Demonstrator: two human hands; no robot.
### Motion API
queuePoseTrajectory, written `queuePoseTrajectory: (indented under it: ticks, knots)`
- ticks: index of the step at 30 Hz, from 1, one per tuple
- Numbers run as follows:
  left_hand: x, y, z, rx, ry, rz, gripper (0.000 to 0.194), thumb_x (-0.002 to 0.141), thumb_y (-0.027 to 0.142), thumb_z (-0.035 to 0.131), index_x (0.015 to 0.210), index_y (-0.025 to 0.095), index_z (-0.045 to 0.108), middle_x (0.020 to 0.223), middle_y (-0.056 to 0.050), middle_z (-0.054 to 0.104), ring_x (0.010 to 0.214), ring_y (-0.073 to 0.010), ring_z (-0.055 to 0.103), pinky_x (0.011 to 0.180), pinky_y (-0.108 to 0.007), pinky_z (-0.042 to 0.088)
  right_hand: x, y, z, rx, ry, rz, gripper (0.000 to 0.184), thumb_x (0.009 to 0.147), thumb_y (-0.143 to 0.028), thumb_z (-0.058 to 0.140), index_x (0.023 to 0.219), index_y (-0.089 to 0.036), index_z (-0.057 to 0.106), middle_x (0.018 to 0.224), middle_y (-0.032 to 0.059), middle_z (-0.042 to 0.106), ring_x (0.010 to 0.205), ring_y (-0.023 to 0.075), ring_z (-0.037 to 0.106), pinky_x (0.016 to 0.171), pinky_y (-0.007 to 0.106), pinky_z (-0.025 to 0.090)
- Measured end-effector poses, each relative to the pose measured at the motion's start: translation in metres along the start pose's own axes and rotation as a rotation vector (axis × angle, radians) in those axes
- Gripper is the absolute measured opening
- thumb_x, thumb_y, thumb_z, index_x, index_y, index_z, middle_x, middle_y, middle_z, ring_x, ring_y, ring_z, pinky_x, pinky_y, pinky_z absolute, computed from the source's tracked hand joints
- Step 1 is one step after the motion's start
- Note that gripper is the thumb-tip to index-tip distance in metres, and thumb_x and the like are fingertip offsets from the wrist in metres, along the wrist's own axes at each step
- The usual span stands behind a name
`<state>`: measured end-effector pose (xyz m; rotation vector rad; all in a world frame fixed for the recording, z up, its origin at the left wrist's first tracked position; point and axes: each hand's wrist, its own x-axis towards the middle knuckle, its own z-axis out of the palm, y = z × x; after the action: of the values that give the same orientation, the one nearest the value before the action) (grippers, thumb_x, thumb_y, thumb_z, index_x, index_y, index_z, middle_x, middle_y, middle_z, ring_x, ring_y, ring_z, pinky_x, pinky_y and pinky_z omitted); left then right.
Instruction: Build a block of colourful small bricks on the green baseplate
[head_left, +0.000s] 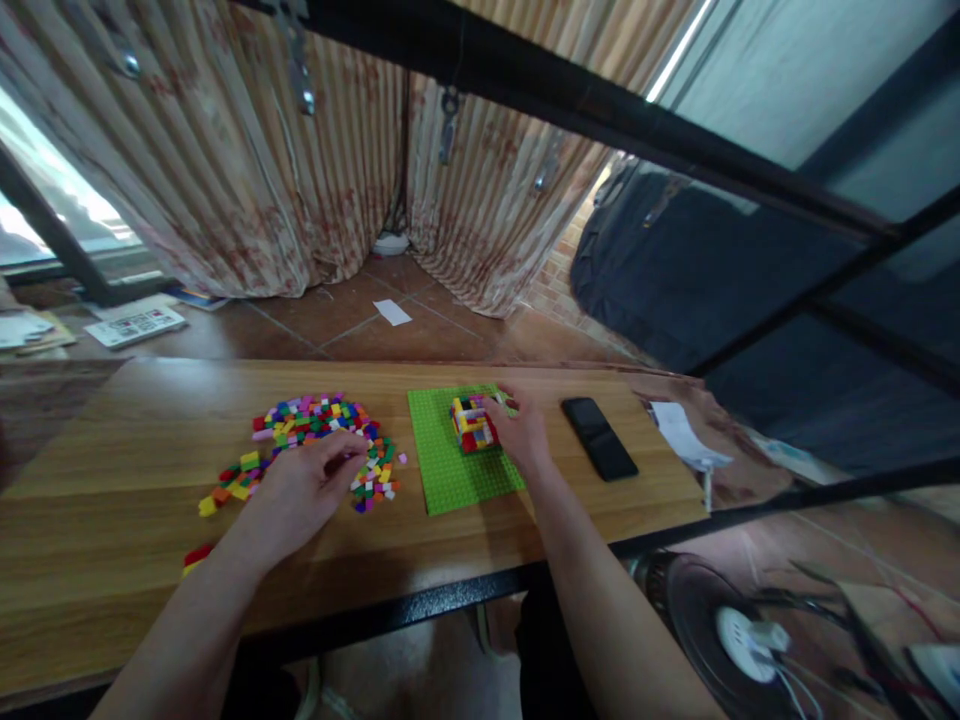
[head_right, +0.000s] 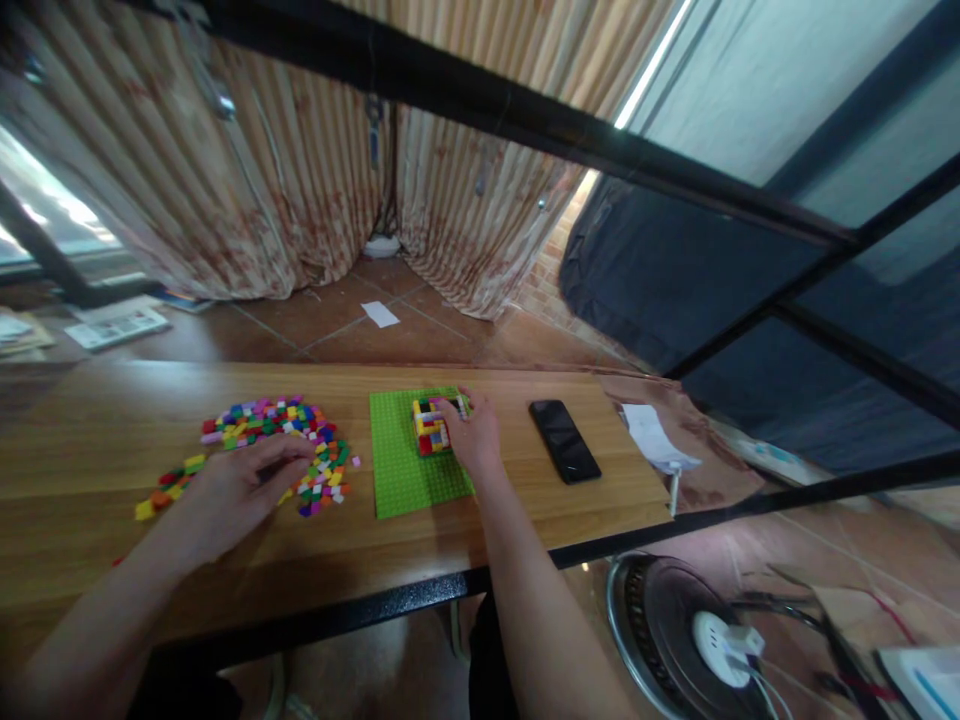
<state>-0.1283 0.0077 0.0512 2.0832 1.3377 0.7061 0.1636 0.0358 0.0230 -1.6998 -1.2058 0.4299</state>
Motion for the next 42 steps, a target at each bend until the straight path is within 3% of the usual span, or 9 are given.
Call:
queuePoseTrajectory:
  ticks: [4, 8, 14, 19, 27, 31, 36, 39, 42]
  knots:
    - [0.000, -0.007, -0.002, 0.023, 0.036, 0.024, 0.031, 0.088, 0.046, 0.048, 0.093, 0.022, 0.068, 0.090, -0.002, 0.076, 0.078, -0.0202, 0.069, 0.071, -0.028, 0.051, 0.010, 0.003, -0.009, 0.314, 0.158, 0.069, 0.044, 0.078, -0.051, 0.058, 0.099, -0.014, 0.068, 0.088, 0.0071, 0.069, 0.082, 0.0195, 0.061, 0.074, 0.032, 0.048]
    - [0.003, -0.016, -0.005, 0.067, 0.108, -0.022, 0.034, 0.085, 0.049, 0.051, 0.096, 0.023, 0.069, 0.090, -0.001, 0.077, 0.075, -0.0199, 0.070, 0.068, -0.027, 0.051, 0.014, 0.001, -0.010, 0.467, 0.241, 0.129, 0.037, 0.074, -0.050, 0.061, 0.083, -0.015, 0.067, 0.072, 0.0013, 0.064, 0.070, 0.0150, 0.057, 0.065, 0.027, 0.044]
    - [0.003, -0.025, -0.010, 0.118, 0.160, -0.120, 0.036, 0.082, 0.052, 0.052, 0.097, 0.025, 0.071, 0.091, 0.000, 0.077, 0.076, -0.0203, 0.070, 0.071, -0.029, 0.051, 0.015, -0.004, -0.007, 0.516, 0.310, 0.182, 0.035, 0.073, -0.049, 0.061, 0.078, -0.015, 0.067, 0.073, 0.0007, 0.064, 0.070, 0.0139, 0.056, 0.065, 0.026, 0.041]
    - [0.004, -0.015, -0.012, 0.167, 0.260, -0.218, 0.035, 0.080, 0.050, 0.050, 0.092, 0.024, 0.072, 0.084, -0.001, 0.076, 0.071, -0.0207, 0.068, 0.067, -0.030, 0.049, 0.011, -0.009, -0.005, 0.508, 0.302, 0.155, 0.033, 0.075, -0.046, 0.060, 0.078, -0.014, 0.068, 0.072, 0.0015, 0.065, 0.069, 0.0145, 0.057, 0.066, 0.027, 0.043]
    - [0.004, -0.014, -0.017, 0.035, 0.445, -0.343, 0.029, 0.080, 0.040, 0.055, 0.094, 0.020, 0.071, 0.080, -0.003, 0.074, 0.070, -0.0203, 0.068, 0.063, -0.028, 0.050, -0.004, -0.025, 0.004, 0.402, 0.351, -0.062, 0.026, 0.085, -0.038, 0.056, 0.084, -0.016, 0.069, 0.078, 0.0037, 0.068, 0.071, 0.0154, 0.061, 0.071, 0.031, 0.049]
    - [0.004, -0.016, -0.016, -0.002, 0.500, -0.310, 0.025, 0.080, 0.037, 0.056, 0.093, 0.021, 0.071, 0.080, -0.002, 0.074, 0.073, -0.0197, 0.069, 0.066, -0.027, 0.050, -0.030, -0.044, 0.012, 0.288, 0.197, -0.277, 0.021, 0.092, -0.032, 0.052, 0.089, -0.019, 0.069, 0.083, 0.0039, 0.069, 0.076, 0.0161, 0.063, 0.071, 0.030, 0.050]
    - [0.003, -0.012, -0.016, 0.002, 0.524, -0.301, 0.023, 0.081, 0.037, 0.056, 0.089, 0.022, 0.071, 0.077, 0.000, 0.073, 0.069, -0.0181, 0.067, 0.064, -0.026, 0.050, -0.063, -0.054, 0.030, 0.070, -0.216, -0.578, 0.018, 0.093, -0.019, 0.051, 0.097, -0.019, 0.069, 0.093, 0.0062, 0.070, 0.090, 0.0176, 0.064, 0.083, 0.031, 0.050]
    - [0.002, -0.008, -0.018, -0.024, 0.522, -0.309, 0.022, 0.081, 0.036, 0.056, 0.088, 0.021, 0.071, 0.076, 0.000, 0.072, 0.068, -0.0177, 0.066, 0.063, -0.026, 0.049, -0.073, -0.052, 0.044, -0.109, -0.415, -0.617, 0.020, 0.092, -0.015, 0.052, 0.102, -0.020, 0.068, 0.098, 0.0070, 0.070, 0.096, 0.0198, 0.062, 0.088, 0.033, 0.050]
    - [0.000, -0.009, -0.022, -0.029, 0.513, -0.338, 0.023, 0.081, 0.035, 0.056, 0.090, 0.021, 0.071, 0.078, 0.000, 0.072, 0.069, -0.0180, 0.067, 0.065, -0.027, 0.050, -0.076, -0.052, 0.054, -0.235, -0.495, -0.584, 0.022, 0.090, -0.014, 0.054, 0.105, -0.021, 0.068, 0.102, 0.0066, 0.069, 0.100, 0.0215, 0.061, 0.093, 0.036, 0.048]
